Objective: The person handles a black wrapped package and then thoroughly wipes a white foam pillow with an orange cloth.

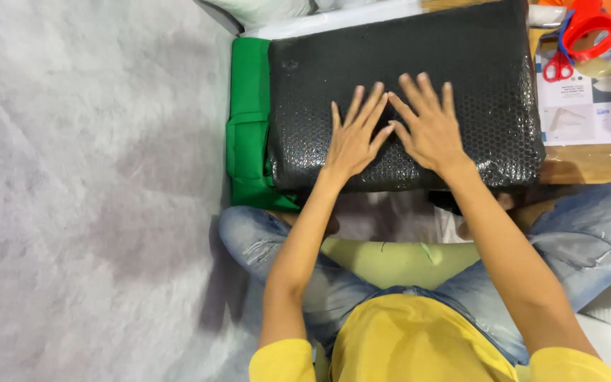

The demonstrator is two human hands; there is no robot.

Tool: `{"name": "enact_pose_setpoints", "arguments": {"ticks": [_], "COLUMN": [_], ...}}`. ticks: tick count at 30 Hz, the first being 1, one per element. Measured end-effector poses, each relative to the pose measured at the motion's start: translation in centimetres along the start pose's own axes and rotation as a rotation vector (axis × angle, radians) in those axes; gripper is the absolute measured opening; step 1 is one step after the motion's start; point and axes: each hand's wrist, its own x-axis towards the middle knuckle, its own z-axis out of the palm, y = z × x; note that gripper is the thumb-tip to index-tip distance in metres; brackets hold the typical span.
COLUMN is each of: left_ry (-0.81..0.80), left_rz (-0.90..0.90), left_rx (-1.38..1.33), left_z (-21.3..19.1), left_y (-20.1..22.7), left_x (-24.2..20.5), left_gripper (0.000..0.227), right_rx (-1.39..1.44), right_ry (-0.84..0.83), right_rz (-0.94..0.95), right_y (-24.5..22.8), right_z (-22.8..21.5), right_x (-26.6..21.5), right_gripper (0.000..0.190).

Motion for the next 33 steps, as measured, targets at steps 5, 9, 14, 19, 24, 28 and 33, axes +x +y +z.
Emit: {"name": "enact_pose_setpoints", "arguments": {"ticks": [5,9,14,19,24,28,33], "left_ry": [-0.266,-0.194,-0.009,-0.308,-0.26,-0.139,-0.36], "left_rz": [-0.348,-0.895,-0.471,-0.144,-0.775,-1.111,-0.232], "left_rx": [0.105,-0.056,0.202,0.083,0.097,0.041,0.011], "left_z": [-3.7,-4.5,0.2,0.7,-3.9,-3.0,1.1], "left_y": [-5.2,-11.1,-6.4,-3.3,-11.0,-12.5,-4.4], "left_x": [1.7,-0.7,5.4,8.2,6.7,9.7,15.8], "left_gripper": [0.07,0.075,0.072,0.06,0.072,0.106,0.069], "right_rx": [0.004,0.096,-0.059,0.016,0.083,-0.103,0.136], "right_ry": [-0.257,-0.345,0.09,-0.283,-0.212,0.021,-0.116], "right_rz": [0.317,0.81,0.286,0.078,0.494,0.497,0.078], "right_y": [7.5,10.4,8.2,8.0,15.4,18.8,11.3], "right_z": [0.3,-4.8,1.3,4.4,-0.7,2.3,7.3], "right_x": [-1.5,-2.2,2.1,4.3,2.5,3.3,10.3], "right_gripper": [0.076,0.083,0.055,0.06,0.081,0.081,0.061]}}
